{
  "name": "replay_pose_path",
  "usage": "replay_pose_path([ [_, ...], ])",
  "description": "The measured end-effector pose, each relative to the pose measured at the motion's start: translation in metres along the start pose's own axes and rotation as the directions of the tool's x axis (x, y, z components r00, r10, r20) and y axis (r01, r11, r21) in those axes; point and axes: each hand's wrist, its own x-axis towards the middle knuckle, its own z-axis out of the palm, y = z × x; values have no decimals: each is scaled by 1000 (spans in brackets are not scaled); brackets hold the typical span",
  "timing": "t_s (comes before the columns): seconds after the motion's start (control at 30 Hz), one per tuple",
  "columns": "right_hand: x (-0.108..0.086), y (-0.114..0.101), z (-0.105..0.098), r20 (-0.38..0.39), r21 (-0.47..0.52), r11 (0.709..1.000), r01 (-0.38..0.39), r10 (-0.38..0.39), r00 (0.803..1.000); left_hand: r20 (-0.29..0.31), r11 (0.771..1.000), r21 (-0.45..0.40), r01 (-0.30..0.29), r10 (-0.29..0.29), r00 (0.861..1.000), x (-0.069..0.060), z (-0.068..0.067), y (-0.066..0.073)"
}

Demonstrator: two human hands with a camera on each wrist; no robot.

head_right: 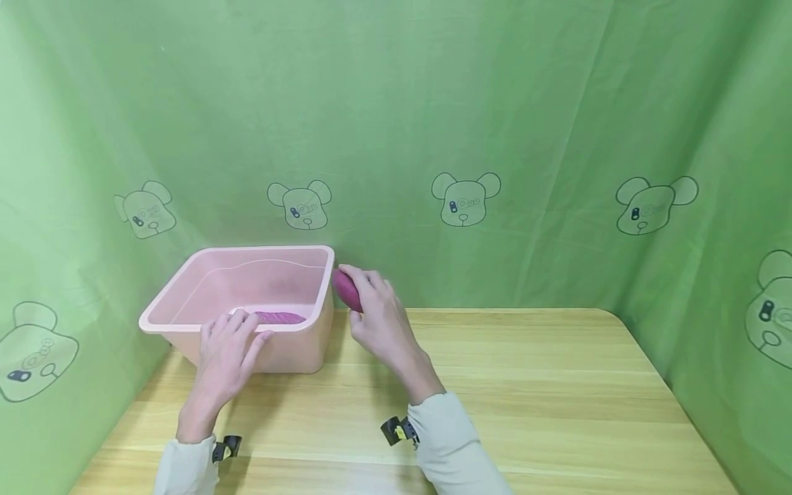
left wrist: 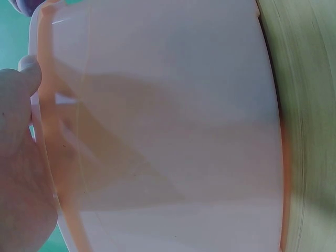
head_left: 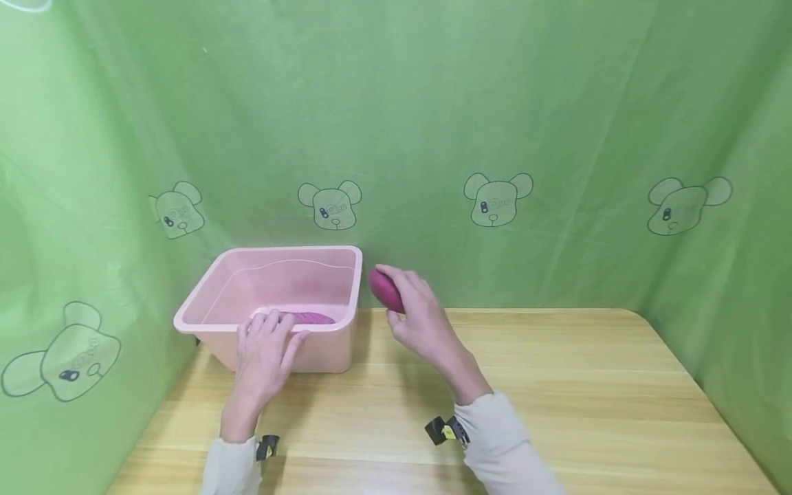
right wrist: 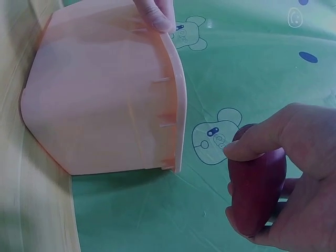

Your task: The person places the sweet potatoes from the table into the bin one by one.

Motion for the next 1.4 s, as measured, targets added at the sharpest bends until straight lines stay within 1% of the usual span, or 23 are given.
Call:
replay_pose_path([
  [0.47, 8, -11, 7, 1, -5, 999, 31, -31, 1000, 0, 1000, 7, 5, -5, 1000, 0, 1, -2],
  [0.93, 17, -17, 14, 54, -6, 1000, 18, -18, 998, -8, 1000, 9, -14, 14, 1000, 1, 2, -2],
  [1.2, 24, -25, 18, 56, -2, 998, 56, -56, 997, -12, 1000, 12, -14, 14, 1000, 1, 2, -2],
  [1.4, 29, -31, 21, 82, 20, 998, 58, -59, 995, -13, 1000, 15, -14, 15, 1000, 1, 2, -3],
])
